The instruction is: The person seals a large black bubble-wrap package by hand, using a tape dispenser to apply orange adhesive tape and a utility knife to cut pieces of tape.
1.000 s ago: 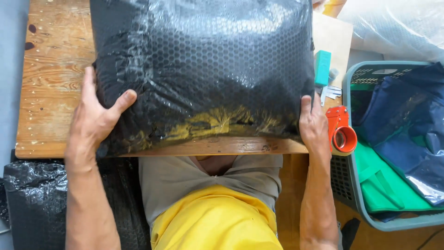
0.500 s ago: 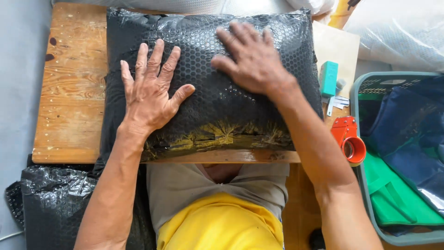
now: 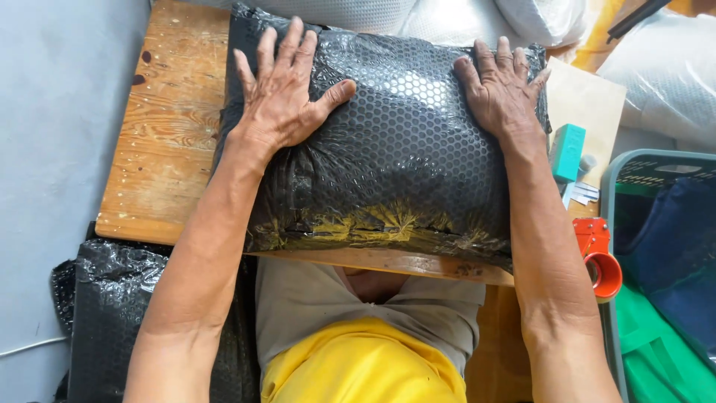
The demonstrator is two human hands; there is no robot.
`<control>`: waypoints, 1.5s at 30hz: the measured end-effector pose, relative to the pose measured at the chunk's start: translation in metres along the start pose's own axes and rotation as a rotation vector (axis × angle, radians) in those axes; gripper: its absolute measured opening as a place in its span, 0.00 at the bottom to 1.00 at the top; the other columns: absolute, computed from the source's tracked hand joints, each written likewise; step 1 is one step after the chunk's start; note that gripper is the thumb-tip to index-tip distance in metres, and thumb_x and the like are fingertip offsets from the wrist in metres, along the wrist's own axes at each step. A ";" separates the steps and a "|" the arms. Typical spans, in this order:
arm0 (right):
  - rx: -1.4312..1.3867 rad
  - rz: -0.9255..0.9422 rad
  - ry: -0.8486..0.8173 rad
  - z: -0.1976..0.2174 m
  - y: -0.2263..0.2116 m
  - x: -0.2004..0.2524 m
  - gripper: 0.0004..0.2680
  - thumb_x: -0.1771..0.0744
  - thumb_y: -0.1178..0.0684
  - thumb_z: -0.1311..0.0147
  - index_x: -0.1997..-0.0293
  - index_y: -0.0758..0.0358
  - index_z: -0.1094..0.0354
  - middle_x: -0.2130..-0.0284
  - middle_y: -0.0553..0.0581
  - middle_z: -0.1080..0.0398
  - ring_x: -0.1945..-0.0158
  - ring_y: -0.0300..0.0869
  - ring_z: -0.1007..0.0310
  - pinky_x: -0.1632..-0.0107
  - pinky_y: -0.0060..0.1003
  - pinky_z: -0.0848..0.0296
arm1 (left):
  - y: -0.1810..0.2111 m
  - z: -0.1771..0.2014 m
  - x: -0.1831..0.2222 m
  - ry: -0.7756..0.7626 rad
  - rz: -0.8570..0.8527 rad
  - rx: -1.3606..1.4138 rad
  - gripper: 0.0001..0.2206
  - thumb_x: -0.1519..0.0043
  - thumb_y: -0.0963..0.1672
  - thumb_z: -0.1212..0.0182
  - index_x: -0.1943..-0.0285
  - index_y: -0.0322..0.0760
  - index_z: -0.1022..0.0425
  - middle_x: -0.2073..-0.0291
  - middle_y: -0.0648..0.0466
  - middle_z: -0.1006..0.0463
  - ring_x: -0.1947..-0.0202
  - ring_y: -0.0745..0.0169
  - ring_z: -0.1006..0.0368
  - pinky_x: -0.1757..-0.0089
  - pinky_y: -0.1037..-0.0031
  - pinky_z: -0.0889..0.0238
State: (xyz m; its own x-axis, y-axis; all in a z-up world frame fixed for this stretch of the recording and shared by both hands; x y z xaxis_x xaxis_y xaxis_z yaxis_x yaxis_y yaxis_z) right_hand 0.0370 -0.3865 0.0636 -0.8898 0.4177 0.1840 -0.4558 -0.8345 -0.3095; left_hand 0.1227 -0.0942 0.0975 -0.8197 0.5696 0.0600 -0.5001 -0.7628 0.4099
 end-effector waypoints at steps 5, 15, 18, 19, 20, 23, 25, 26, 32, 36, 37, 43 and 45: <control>-0.003 -0.010 0.004 -0.003 -0.002 -0.002 0.34 0.35 0.22 0.83 0.21 0.44 0.60 0.22 0.60 0.66 0.21 0.60 0.74 0.31 0.70 0.85 | 0.003 0.006 -0.011 -0.126 0.063 0.009 0.47 0.43 0.68 0.61 0.21 0.41 0.50 0.24 0.46 0.49 0.26 0.40 0.60 0.38 0.27 0.66; -0.033 -0.020 0.023 -0.004 0.000 -0.001 0.34 0.35 0.22 0.83 0.21 0.45 0.59 0.22 0.60 0.63 0.21 0.59 0.72 0.30 0.71 0.81 | 0.008 -0.005 -0.044 -0.252 0.054 -0.003 0.43 0.44 0.69 0.67 0.43 0.34 0.29 0.34 0.47 0.36 0.27 0.41 0.57 0.36 0.24 0.80; -0.082 -0.001 0.078 -0.004 0.006 -0.004 0.33 0.34 0.23 0.79 0.22 0.47 0.55 0.23 0.62 0.59 0.21 0.58 0.70 0.31 0.71 0.81 | 0.001 -0.010 -0.048 -0.214 0.068 0.034 0.43 0.44 0.69 0.68 0.43 0.35 0.30 0.32 0.42 0.37 0.27 0.40 0.57 0.37 0.23 0.77; -0.079 -0.003 0.079 -0.009 0.014 -0.006 0.33 0.34 0.23 0.79 0.22 0.47 0.55 0.23 0.62 0.59 0.21 0.58 0.70 0.31 0.71 0.81 | 0.000 -0.010 -0.043 -0.215 0.066 0.037 0.43 0.44 0.69 0.68 0.43 0.35 0.30 0.32 0.42 0.37 0.27 0.40 0.57 0.37 0.23 0.77; -0.158 0.020 0.176 -0.004 0.020 -0.006 0.33 0.33 0.23 0.75 0.22 0.50 0.54 0.24 0.64 0.58 0.22 0.58 0.66 0.31 0.72 0.79 | 0.001 -0.003 -0.038 -0.156 0.054 0.238 0.49 0.55 0.71 0.81 0.48 0.40 0.27 0.30 0.42 0.39 0.24 0.38 0.62 0.38 0.23 0.82; -0.298 -0.002 0.459 0.025 0.060 -0.002 0.30 0.30 0.28 0.57 0.25 0.61 0.53 0.30 0.70 0.50 0.26 0.59 0.53 0.32 0.64 0.56 | -0.054 0.017 -0.047 0.164 0.098 0.481 0.56 0.59 0.73 0.88 0.40 0.39 0.34 0.32 0.39 0.35 0.32 0.42 0.47 0.45 0.40 0.57; -0.353 -0.060 0.619 0.050 0.082 0.026 0.30 0.27 0.34 0.44 0.28 0.71 0.52 0.36 0.74 0.44 0.31 0.62 0.45 0.32 0.56 0.36 | -0.087 0.039 -0.023 0.402 0.167 0.526 0.58 0.52 0.74 0.82 0.27 0.33 0.44 0.37 0.36 0.31 0.43 0.47 0.27 0.52 0.57 0.25; -0.379 -0.261 0.417 0.042 0.096 0.037 0.32 0.29 0.28 0.52 0.26 0.67 0.56 0.32 0.73 0.46 0.29 0.62 0.47 0.32 0.56 0.41 | -0.104 0.030 0.000 0.226 0.423 0.516 0.49 0.43 0.69 0.67 0.23 0.31 0.54 0.29 0.37 0.45 0.32 0.44 0.44 0.41 0.56 0.44; -0.706 -0.487 0.079 0.014 0.095 0.079 0.45 0.43 0.15 0.77 0.32 0.66 0.40 0.36 0.66 0.36 0.33 0.56 0.36 0.33 0.53 0.40 | -0.121 -0.007 0.057 -0.053 0.715 0.787 0.34 0.50 0.70 0.63 0.49 0.54 0.55 0.53 0.57 0.54 0.53 0.58 0.57 0.54 0.61 0.60; -1.507 0.079 0.295 0.073 0.040 0.094 0.42 0.49 0.19 0.63 0.37 0.58 0.31 0.49 0.53 0.21 0.41 0.44 0.19 0.33 0.42 0.17 | -0.116 0.051 0.042 0.486 0.255 0.868 0.30 0.42 0.68 0.57 0.74 0.51 0.57 0.77 0.65 0.53 0.73 0.72 0.57 0.67 0.72 0.61; -1.508 0.087 0.298 0.078 0.038 0.098 0.42 0.49 0.19 0.63 0.37 0.58 0.31 0.49 0.53 0.21 0.41 0.44 0.19 0.33 0.42 0.17 | -0.125 0.049 0.040 0.491 0.249 0.868 0.30 0.42 0.68 0.57 0.74 0.51 0.57 0.77 0.65 0.53 0.73 0.72 0.57 0.67 0.72 0.61; -1.663 0.459 0.376 0.117 0.022 0.126 0.44 0.46 0.18 0.42 0.25 0.53 0.43 0.26 0.59 0.37 0.19 0.56 0.38 0.16 0.62 0.32 | -0.132 0.068 0.031 0.773 -0.202 1.277 0.37 0.31 0.63 0.60 0.19 0.42 0.51 0.21 0.52 0.48 0.21 0.60 0.58 0.25 0.65 0.60; -2.337 0.308 0.233 0.102 0.005 0.134 0.43 0.45 0.37 0.49 0.21 0.68 0.53 0.26 0.75 0.46 0.25 0.68 0.45 0.32 0.72 0.39 | -0.129 0.048 0.025 0.708 -0.278 1.411 0.34 0.29 0.60 0.64 0.19 0.41 0.51 0.23 0.56 0.47 0.22 0.68 0.58 0.25 0.70 0.63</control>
State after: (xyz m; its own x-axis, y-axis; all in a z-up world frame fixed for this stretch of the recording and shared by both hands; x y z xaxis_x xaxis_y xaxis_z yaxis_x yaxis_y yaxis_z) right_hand -0.0816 -0.3717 0.1821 -0.8217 0.5656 -0.0707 0.5317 0.7159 -0.4526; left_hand 0.1804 0.0330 0.0898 -0.9105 0.0802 -0.4056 -0.3318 0.4435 0.8326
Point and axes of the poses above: each hand's wrist, its own x-axis away from the middle knuckle, its own z-axis out of the back of the hand, y = z × x, the point moved 10 cm from there along -x, towards the middle knuckle
